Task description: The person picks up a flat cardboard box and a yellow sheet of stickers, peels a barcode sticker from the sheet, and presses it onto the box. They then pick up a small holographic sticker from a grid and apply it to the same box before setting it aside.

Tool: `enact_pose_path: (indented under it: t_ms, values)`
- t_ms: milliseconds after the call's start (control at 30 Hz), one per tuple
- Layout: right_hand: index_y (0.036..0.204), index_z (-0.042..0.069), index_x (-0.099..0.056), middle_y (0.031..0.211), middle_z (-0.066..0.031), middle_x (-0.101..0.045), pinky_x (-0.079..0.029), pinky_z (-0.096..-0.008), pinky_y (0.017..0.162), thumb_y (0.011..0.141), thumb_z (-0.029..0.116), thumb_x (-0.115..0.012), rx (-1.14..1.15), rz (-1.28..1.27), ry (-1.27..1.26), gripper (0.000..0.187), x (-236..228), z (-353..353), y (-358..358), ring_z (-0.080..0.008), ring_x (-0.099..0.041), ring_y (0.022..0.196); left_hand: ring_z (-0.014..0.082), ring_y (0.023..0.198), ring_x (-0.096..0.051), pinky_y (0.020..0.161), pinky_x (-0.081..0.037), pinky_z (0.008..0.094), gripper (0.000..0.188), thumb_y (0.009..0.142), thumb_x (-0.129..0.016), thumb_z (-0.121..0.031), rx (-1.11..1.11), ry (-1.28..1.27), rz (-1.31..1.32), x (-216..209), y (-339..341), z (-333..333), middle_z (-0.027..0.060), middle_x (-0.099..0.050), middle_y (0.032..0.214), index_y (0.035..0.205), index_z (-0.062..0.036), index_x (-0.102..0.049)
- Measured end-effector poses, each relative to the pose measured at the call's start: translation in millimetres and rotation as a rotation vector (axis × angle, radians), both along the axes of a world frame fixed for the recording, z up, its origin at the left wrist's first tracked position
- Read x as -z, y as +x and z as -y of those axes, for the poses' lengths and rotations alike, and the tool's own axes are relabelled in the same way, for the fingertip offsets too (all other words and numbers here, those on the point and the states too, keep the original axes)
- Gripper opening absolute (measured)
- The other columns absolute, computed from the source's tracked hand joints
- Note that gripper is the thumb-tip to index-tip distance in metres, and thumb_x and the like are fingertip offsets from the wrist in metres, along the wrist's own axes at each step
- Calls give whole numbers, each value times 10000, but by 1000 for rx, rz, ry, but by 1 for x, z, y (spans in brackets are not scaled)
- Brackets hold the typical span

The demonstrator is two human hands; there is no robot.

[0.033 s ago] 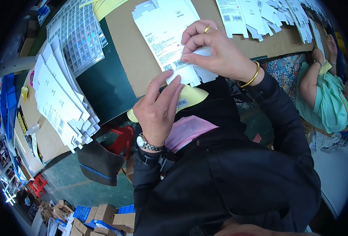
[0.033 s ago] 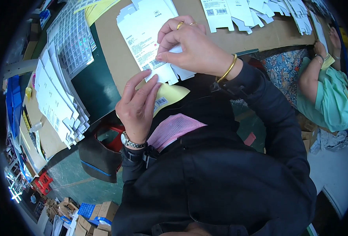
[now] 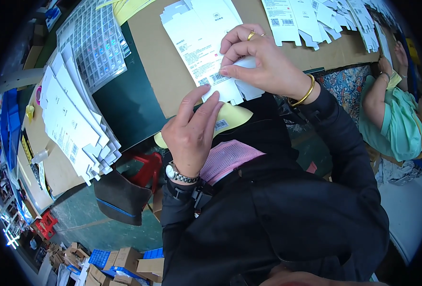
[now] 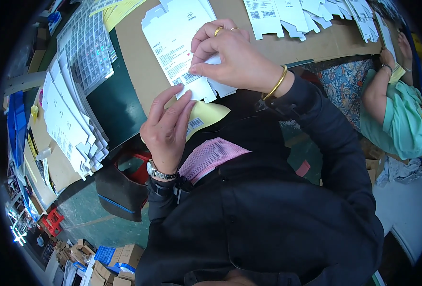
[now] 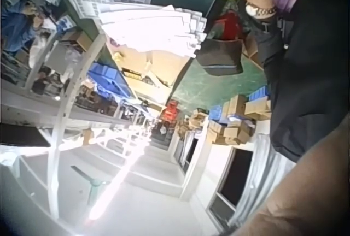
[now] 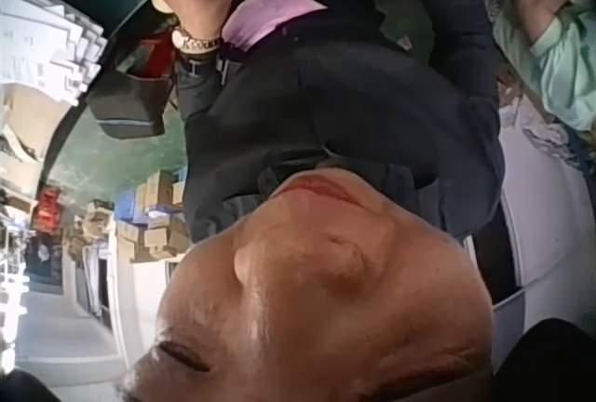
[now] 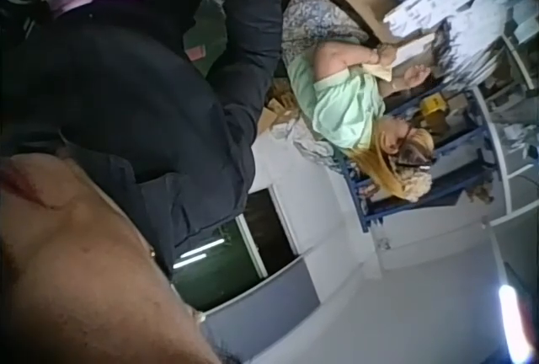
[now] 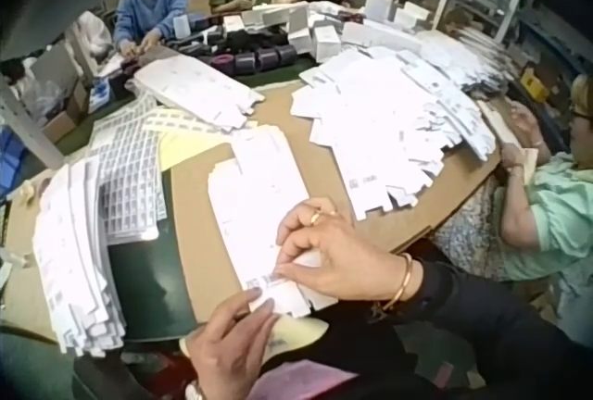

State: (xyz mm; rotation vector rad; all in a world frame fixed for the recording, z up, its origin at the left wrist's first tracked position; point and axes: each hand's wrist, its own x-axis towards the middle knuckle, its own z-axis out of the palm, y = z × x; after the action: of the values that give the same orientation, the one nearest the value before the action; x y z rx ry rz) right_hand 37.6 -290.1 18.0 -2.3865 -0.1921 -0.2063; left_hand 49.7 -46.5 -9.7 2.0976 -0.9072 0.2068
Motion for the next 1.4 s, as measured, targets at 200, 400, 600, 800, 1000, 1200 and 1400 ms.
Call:
enact_pose_path:
  t_ms: [200, 400, 600, 800, 1000, 1200, 1400]
  values:
    - [905, 85, -806, 1169, 8, -679, -357, -414, 1145, 886, 179, -841, 4, -4, -13, 102, 0, -1, 0, -233, -512, 1286, 151, 623, -661, 547, -500, 303, 246, 860, -881, -117, 3, 2, 0, 1, 0, -1, 29, -764, 1168, 1100, -96, -834]
    - [899, 93, -805, 1164, 16, -678, -320, -431, 1165, 882, 183, -842, 15, 3, -28, 99, 2, -4, -2, -236, -511, 1289, 156, 637, -677, 555, -507, 300, 246, 857, -882, -116, 2, -5, 0, 2, -1, -1, 32, -765, 1168, 1098, -96, -836]
    - [890, 100, -802, 1164, 20, -678, -311, -431, 1170, 878, 185, -844, 25, 15, -30, 95, 4, -5, -4, -243, -509, 1296, 161, 651, -691, 562, -514, 299, 244, 856, -883, -115, -2, 1, -5, 2, -4, -2, 37, -765, 1168, 1095, -95, -837]
    - [871, 119, -776, 1157, 6, -674, -332, -432, 1148, 860, 207, -862, 61, 58, -86, 124, 4, -7, -4, -261, -521, 1282, 174, 664, -699, 573, -529, 312, 248, 850, -881, -105, 5, 3, -8, 0, 0, 1, 42, -767, 1169, 1093, -94, -837]
    - [917, 103, -710, 1101, -64, -649, -418, -450, 1039, 823, 269, -895, 105, 169, -128, 266, -1, -26, 4, -320, -561, 1197, 221, 705, -731, 593, -559, 350, 211, 888, -826, -109, -2, -18, -26, -7, 4, -5, 55, -762, 1183, 1099, -102, -826]
    - [1060, 70, -669, 1102, -107, -651, -449, -456, 987, 827, 229, -892, 150, 216, -205, 359, 5, -38, -3, -351, -594, 1107, 223, 763, -758, 625, -586, 371, 164, 921, -779, -161, -52, -61, 45, 5, -6, -9, 42, -743, 1188, 1077, -112, -799]
    - [1232, 43, -672, 1158, -115, -666, -477, -447, 981, 884, 150, -846, 226, 208, -226, 404, 10, -38, -6, -321, -612, 1114, 229, 819, -759, 679, -586, 383, 179, 922, -785, -183, -37, -33, 35, 1, -18, -11, 1, -717, 1220, 1091, -124, -795]
